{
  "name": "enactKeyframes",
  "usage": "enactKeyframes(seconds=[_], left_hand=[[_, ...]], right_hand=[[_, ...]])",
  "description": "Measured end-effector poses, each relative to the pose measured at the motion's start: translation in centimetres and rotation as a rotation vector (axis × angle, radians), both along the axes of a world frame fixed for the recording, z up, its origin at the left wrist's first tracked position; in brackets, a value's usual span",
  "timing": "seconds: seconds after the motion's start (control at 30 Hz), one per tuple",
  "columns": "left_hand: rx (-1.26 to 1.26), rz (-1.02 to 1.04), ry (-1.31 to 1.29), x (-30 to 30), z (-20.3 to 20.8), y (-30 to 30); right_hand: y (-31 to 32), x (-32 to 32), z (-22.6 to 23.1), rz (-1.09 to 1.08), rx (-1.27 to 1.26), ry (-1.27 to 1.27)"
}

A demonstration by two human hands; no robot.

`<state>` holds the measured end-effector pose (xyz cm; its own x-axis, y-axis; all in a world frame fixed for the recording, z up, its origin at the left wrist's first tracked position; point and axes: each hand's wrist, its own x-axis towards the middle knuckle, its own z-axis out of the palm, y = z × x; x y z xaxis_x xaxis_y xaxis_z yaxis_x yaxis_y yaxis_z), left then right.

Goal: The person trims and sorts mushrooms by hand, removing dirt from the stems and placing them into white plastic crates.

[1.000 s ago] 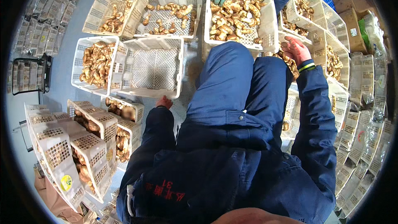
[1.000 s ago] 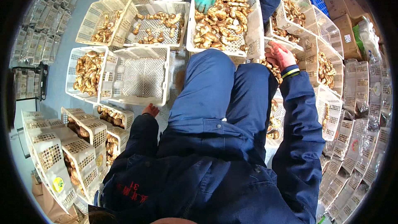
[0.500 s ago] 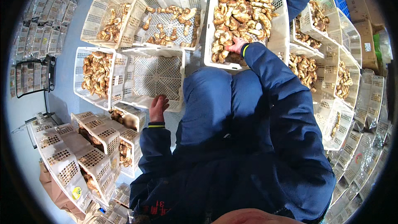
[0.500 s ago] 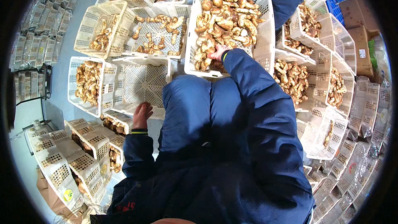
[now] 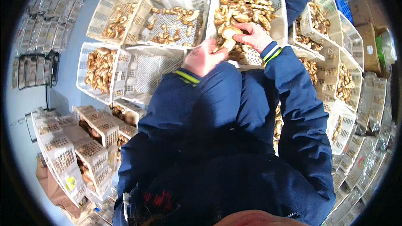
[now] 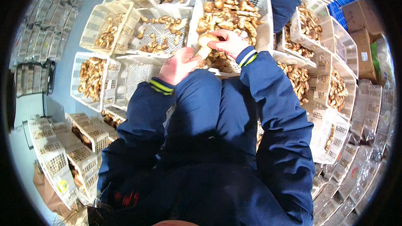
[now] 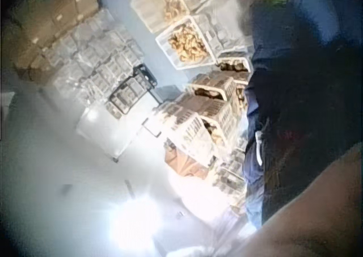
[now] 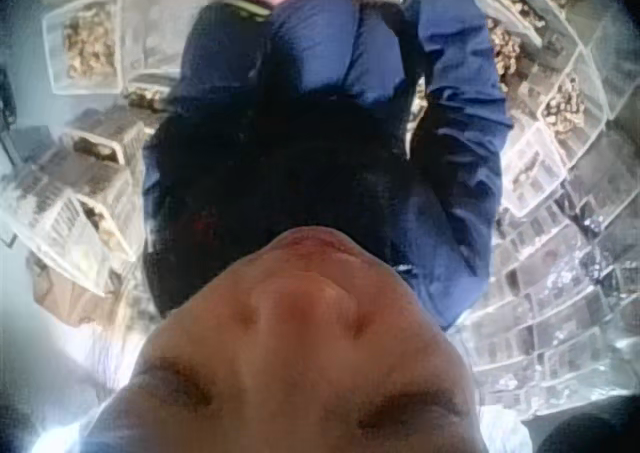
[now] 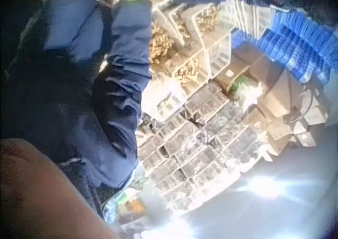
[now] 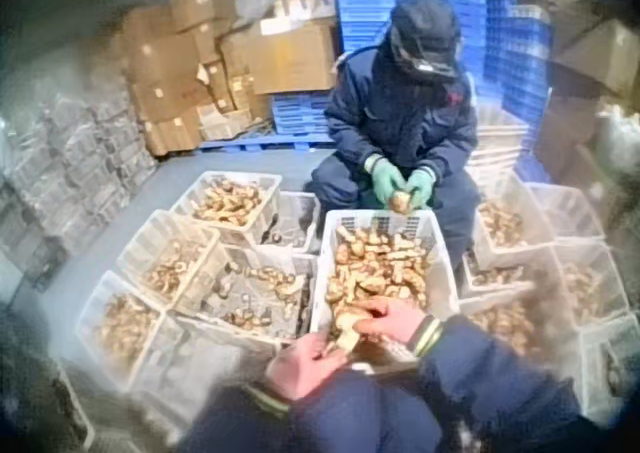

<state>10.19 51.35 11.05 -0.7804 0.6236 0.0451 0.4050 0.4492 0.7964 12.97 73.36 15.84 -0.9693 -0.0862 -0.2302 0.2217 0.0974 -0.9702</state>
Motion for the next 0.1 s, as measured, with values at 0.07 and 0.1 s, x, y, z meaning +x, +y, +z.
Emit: enactKeyframes(seconds=[0.07,0.1], left_hand=[[-0.171,0.157,-0.161,1.1,4.0,0.6],[-0.282,0.158,-0.347,0.6,4.1,-0.4]], right_hand=[[-1.8,-1.0,-0.8,0.063,0.06,0.05],[-3.1,-1.2,-0.6,0.088,0.054,0.056]])
